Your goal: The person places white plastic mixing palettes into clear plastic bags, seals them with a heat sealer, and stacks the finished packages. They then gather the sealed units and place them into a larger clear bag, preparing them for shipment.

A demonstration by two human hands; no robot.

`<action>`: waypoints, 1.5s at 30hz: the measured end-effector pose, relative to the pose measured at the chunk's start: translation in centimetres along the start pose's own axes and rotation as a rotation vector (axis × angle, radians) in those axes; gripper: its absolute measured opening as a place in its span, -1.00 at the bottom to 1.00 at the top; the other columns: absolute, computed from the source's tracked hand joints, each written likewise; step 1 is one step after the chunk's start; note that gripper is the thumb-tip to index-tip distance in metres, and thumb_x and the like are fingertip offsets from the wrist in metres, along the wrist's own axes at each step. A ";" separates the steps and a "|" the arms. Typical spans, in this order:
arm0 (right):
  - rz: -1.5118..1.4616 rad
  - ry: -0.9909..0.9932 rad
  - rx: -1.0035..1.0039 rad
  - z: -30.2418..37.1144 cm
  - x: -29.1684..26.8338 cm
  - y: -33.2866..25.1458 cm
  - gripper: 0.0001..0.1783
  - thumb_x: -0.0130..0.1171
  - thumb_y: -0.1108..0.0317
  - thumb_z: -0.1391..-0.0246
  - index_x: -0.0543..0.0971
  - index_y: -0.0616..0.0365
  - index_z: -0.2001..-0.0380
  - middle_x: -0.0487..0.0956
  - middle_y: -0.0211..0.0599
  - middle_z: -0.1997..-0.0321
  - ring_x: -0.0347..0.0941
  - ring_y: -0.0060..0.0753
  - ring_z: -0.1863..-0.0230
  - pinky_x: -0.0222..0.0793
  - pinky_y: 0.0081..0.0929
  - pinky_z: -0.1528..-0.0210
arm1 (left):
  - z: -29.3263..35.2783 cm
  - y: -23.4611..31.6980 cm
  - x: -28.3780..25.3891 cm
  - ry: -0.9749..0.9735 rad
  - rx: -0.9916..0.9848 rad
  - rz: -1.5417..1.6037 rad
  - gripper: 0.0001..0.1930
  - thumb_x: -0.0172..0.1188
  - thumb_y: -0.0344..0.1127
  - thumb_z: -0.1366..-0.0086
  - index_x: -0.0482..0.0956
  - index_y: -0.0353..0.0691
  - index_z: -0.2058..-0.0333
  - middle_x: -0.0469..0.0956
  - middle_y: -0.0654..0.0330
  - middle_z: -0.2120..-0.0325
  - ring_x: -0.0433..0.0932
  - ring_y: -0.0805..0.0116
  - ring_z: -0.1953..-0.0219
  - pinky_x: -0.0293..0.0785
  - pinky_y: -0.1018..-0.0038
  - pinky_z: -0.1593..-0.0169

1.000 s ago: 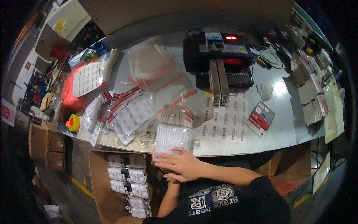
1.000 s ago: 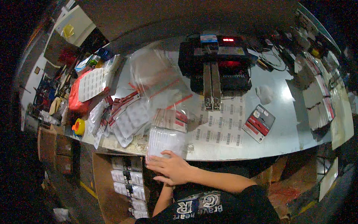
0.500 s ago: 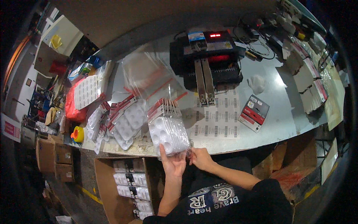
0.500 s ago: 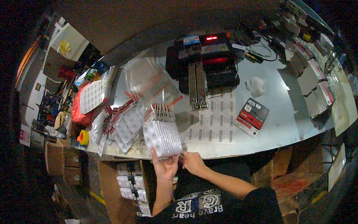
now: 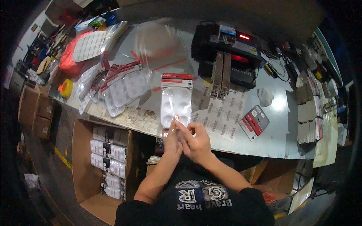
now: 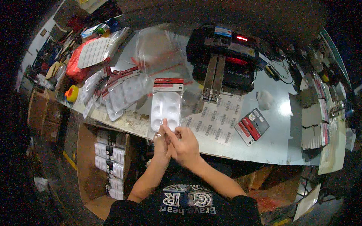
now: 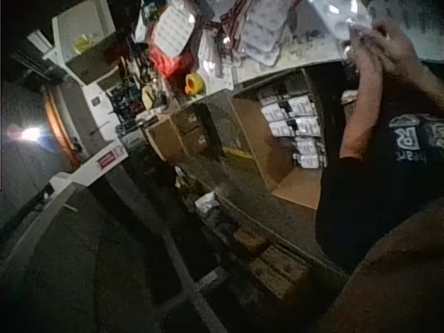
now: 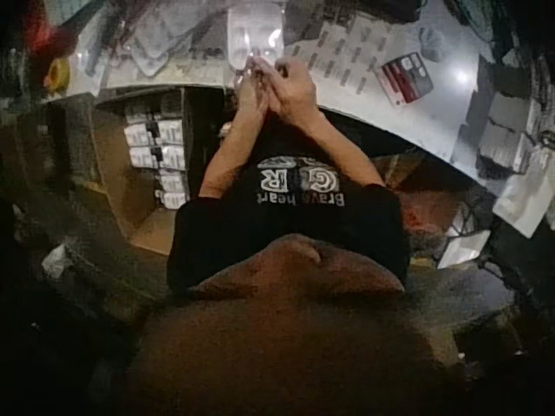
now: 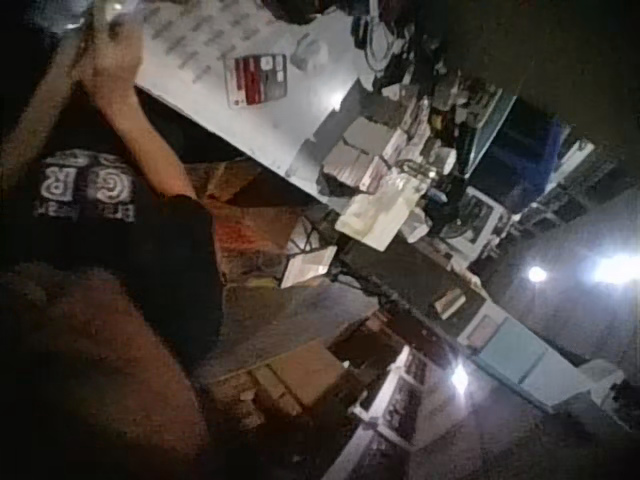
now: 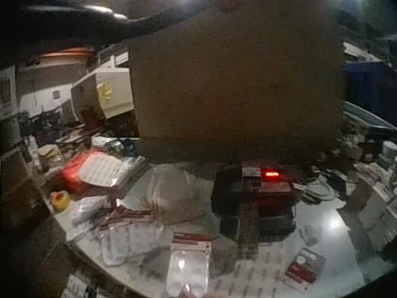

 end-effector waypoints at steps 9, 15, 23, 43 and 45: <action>-0.047 -0.084 -0.035 1.6 0.5 -0.4 -0.39 0.29 0.47 0.23 0.47 0.12 -0.03 0.44 -0.28 0.44 0.33 -0.27 0.48 0.25 -0.41 0.45 | 1.0 1.3 1.1 -0.126 -0.006 -0.081 -0.56 0.32 -0.11 -0.12 0.44 -0.28 0.16 0.46 0.28 0.39 0.46 0.53 0.42 0.39 0.60 0.43; -0.079 -0.097 0.033 2.4 -5.1 2.3 -0.70 0.17 0.24 0.00 0.50 0.19 0.22 0.48 -0.34 0.55 0.39 -0.30 0.51 0.28 -0.37 0.32 | 7.6 1.3 -2.2 -0.430 -0.202 -0.580 -0.69 0.15 -0.25 -0.26 0.46 -0.33 0.10 0.54 0.24 0.25 0.51 0.53 0.28 0.44 0.61 0.34; -0.497 -0.366 0.019 7.7 -1.8 -0.7 -0.79 0.03 0.44 -0.07 0.34 0.17 0.62 0.42 -0.23 0.53 0.37 -0.19 0.55 0.32 -0.34 0.55 | 6.6 12.2 -6.2 -0.229 0.769 -1.260 -0.54 -0.30 -0.28 -0.41 0.48 -0.41 0.55 0.50 0.07 0.68 0.51 0.29 0.62 0.45 0.49 0.45; -0.209 -0.338 0.222 3.1 3.5 -1.1 -0.76 0.37 0.41 0.31 0.62 0.11 0.44 0.55 -0.36 0.45 0.48 -0.34 0.39 0.36 -0.43 0.37 | 5.0 8.5 -4.3 -0.416 0.383 -1.592 -0.91 0.25 -0.38 -0.12 0.61 -0.27 0.42 0.61 0.14 0.57 0.62 0.45 0.51 0.47 0.58 0.47; -0.194 -0.329 0.221 3.3 4.0 -1.3 -0.78 0.35 0.42 0.30 0.59 0.12 0.45 0.44 -0.35 0.52 0.40 -0.28 0.47 0.35 -0.43 0.40 | 5.1 8.6 -4.3 -0.415 0.400 -1.550 -0.90 0.24 -0.33 -0.12 0.61 -0.22 0.44 0.58 0.14 0.60 0.59 0.30 0.56 0.44 0.50 0.49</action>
Point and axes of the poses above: each hand's wrist, its own z-axis away from the middle knuckle, its own x-axis out of the palm, y = z × x, the point moved 5 cm from there along -z, towards the middle knuckle
